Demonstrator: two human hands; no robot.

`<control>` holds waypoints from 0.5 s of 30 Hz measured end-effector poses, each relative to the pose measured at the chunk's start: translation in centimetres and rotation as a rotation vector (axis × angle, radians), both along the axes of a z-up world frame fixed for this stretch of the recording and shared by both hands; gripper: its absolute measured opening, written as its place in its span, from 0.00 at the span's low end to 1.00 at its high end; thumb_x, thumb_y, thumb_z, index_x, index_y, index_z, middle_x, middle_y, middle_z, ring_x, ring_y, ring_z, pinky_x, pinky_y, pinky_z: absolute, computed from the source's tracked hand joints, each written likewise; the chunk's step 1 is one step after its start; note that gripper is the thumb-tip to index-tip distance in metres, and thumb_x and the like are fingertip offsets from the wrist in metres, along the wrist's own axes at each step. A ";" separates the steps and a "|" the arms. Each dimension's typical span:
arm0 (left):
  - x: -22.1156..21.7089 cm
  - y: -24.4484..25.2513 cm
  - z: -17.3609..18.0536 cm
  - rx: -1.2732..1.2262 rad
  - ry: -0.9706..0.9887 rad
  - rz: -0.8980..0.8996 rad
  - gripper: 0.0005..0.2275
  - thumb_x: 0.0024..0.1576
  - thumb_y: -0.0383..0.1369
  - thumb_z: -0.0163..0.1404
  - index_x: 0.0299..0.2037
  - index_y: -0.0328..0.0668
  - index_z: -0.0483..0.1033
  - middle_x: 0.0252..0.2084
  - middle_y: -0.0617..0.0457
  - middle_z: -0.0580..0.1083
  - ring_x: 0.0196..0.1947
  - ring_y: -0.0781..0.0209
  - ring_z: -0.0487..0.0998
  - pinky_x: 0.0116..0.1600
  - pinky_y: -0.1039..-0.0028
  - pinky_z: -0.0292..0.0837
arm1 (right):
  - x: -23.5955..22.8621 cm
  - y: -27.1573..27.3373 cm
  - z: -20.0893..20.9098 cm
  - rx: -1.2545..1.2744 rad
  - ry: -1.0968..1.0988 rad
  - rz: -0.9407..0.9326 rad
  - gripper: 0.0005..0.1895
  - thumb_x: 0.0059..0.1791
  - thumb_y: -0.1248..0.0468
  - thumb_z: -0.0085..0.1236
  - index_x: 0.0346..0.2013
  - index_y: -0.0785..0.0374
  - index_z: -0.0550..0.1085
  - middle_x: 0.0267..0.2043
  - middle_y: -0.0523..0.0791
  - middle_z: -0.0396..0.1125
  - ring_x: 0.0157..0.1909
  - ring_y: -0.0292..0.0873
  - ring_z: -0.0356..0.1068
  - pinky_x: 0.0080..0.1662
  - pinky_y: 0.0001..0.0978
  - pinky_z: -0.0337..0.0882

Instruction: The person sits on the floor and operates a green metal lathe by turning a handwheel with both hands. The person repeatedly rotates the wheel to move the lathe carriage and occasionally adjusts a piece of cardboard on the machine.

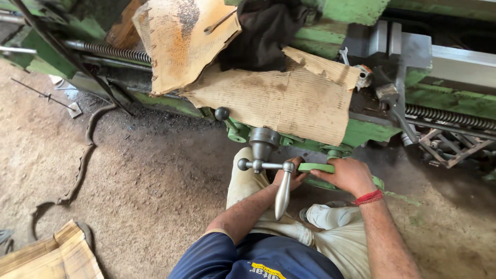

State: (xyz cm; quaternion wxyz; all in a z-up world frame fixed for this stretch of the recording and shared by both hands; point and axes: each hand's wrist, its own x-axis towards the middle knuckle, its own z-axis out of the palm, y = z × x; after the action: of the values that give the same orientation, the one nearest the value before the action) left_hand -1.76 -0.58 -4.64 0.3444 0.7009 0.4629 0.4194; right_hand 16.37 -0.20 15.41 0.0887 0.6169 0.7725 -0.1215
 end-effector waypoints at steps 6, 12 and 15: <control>-0.2 0.0 1.2 -0.015 0.031 -0.006 0.15 0.52 0.35 0.59 0.43 0.39 0.68 0.36 0.41 0.74 0.41 0.37 0.77 0.44 0.55 0.73 | -0.3 0.1 0.0 -0.022 -0.011 0.001 0.35 0.41 0.25 0.50 0.35 0.50 0.82 0.34 0.49 0.77 0.42 0.56 0.77 0.44 0.50 0.77; -0.3 -0.1 1.3 -0.034 0.015 -0.011 0.15 0.52 0.35 0.59 0.42 0.39 0.68 0.36 0.41 0.75 0.41 0.36 0.78 0.43 0.55 0.74 | -0.6 0.0 0.4 -0.034 -0.033 -0.005 0.34 0.42 0.25 0.49 0.36 0.48 0.82 0.36 0.47 0.77 0.43 0.55 0.77 0.44 0.50 0.77; -0.2 0.0 0.9 -0.005 -0.001 -0.003 0.14 0.51 0.34 0.59 0.41 0.39 0.69 0.36 0.41 0.75 0.42 0.36 0.78 0.44 0.56 0.74 | -0.8 0.0 0.7 -0.028 -0.013 -0.011 0.34 0.41 0.25 0.49 0.37 0.47 0.82 0.36 0.48 0.77 0.43 0.55 0.77 0.45 0.50 0.77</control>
State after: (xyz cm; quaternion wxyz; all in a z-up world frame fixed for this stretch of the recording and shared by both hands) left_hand -1.97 -0.61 -3.74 0.3471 0.7005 0.4627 0.4181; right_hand 15.60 -0.22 16.09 0.1018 0.6204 0.7669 -0.1288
